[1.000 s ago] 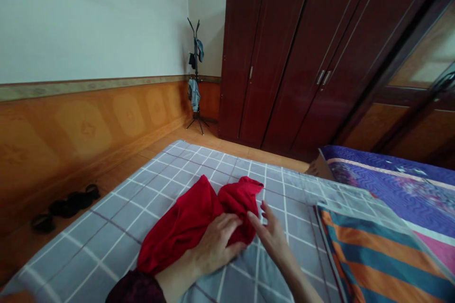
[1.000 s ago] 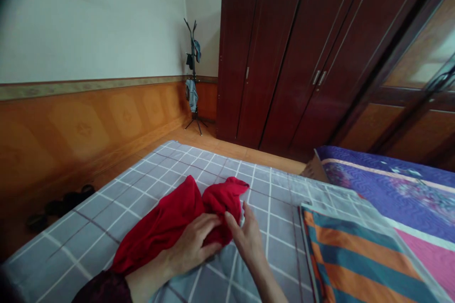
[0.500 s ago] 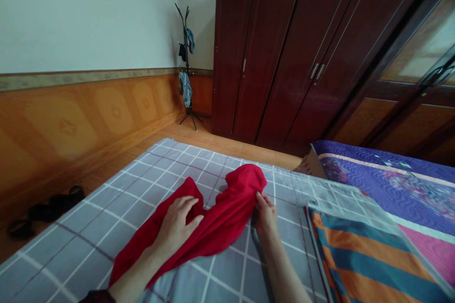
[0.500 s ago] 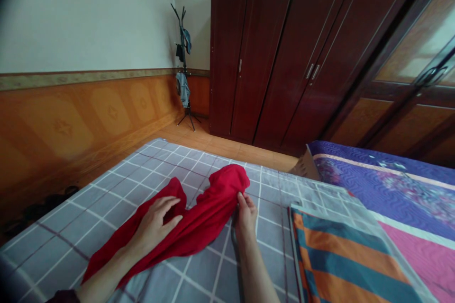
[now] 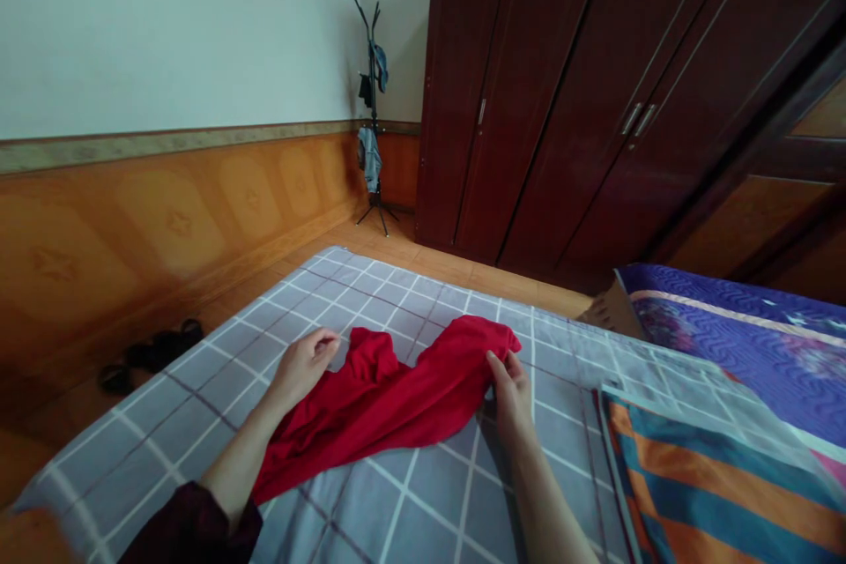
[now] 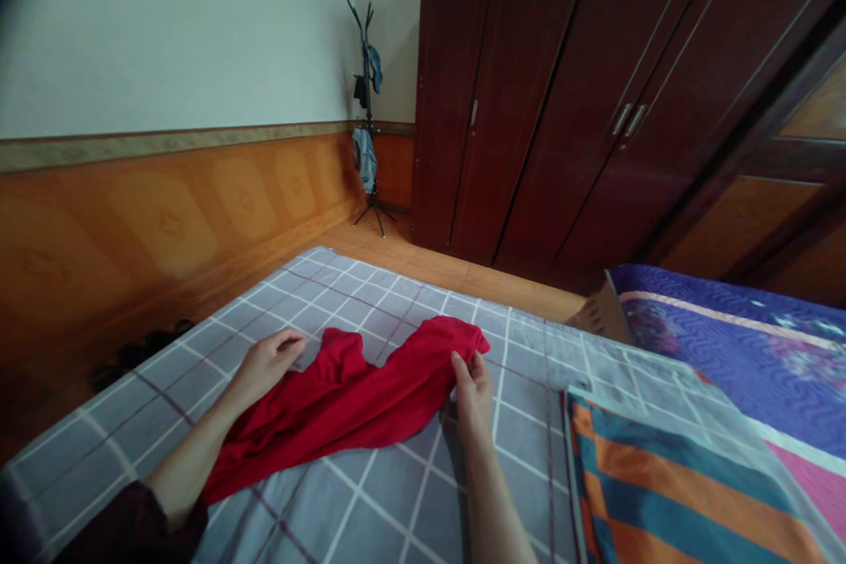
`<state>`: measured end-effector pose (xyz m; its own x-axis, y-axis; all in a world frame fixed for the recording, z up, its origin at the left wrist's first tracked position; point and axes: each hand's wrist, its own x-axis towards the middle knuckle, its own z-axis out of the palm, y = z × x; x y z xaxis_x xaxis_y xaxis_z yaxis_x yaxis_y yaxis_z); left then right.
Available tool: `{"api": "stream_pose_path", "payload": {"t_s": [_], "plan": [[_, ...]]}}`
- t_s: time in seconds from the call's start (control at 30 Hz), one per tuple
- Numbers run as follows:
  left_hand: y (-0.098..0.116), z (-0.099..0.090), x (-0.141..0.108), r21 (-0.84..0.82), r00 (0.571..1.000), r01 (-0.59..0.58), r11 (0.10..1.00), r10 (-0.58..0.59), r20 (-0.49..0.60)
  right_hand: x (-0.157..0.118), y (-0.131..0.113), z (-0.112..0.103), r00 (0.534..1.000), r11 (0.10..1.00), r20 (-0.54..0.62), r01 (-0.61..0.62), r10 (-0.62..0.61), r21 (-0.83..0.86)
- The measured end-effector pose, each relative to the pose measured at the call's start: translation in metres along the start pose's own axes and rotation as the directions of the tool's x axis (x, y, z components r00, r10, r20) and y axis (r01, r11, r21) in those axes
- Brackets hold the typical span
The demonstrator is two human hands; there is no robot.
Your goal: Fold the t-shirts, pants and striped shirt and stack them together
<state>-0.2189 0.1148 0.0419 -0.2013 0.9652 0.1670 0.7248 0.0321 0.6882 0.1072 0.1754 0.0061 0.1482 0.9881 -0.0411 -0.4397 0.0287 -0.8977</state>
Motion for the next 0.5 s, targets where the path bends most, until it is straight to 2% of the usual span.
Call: {"api": "stream_pose_path", "payload": {"t_s": [0.07, 0.13, 0.2, 0.27, 0.33, 0.4, 0.5], "plan": [[-0.011, -0.012, -0.001, 0.106, 0.997, 0.066, 0.992, -0.069, 0.028, -0.003, 0.001, 0.003, 0.999, 0.999, 0.052, 0.014, -0.012, -0.049], [-0.017, -0.015, -0.005, 0.126, 0.99, 0.086, 0.988, -0.099, 0.101, -0.007, 0.001, 0.005, 0.989, 0.995, 0.148, 0.009, 0.006, -0.101], [-0.016, -0.01, -0.01, 0.023, 0.967, 0.077, 0.997, -0.08, 0.242, -0.012, 0.0, 0.009, 0.959, 0.989, 0.279, -0.013, 0.055, -0.15], [-0.006, -0.001, -0.016, -0.119, 0.923, 0.077, 0.99, -0.025, 0.384, -0.015, 0.0, 0.013, 0.919, 0.979, 0.38, -0.031, 0.107, -0.199], [0.007, 0.005, -0.022, -0.262, 0.897, 0.086, 0.961, 0.04, 0.441, -0.015, 0.003, 0.016, 0.918, 0.963, 0.383, 0.007, 0.101, -0.27], [0.02, 0.006, -0.025, -0.459, 0.922, 0.114, 0.881, 0.079, 0.38, -0.013, 0.008, 0.016, 0.955, 0.921, 0.297, 0.118, -0.003, -0.371], [0.031, 0.0, -0.023, -0.768, 0.983, 0.16, 0.62, -0.026, 0.184, -0.006, 0.015, 0.01, 0.964, 0.824, 0.155, 0.264, -0.214, -0.502]]}}
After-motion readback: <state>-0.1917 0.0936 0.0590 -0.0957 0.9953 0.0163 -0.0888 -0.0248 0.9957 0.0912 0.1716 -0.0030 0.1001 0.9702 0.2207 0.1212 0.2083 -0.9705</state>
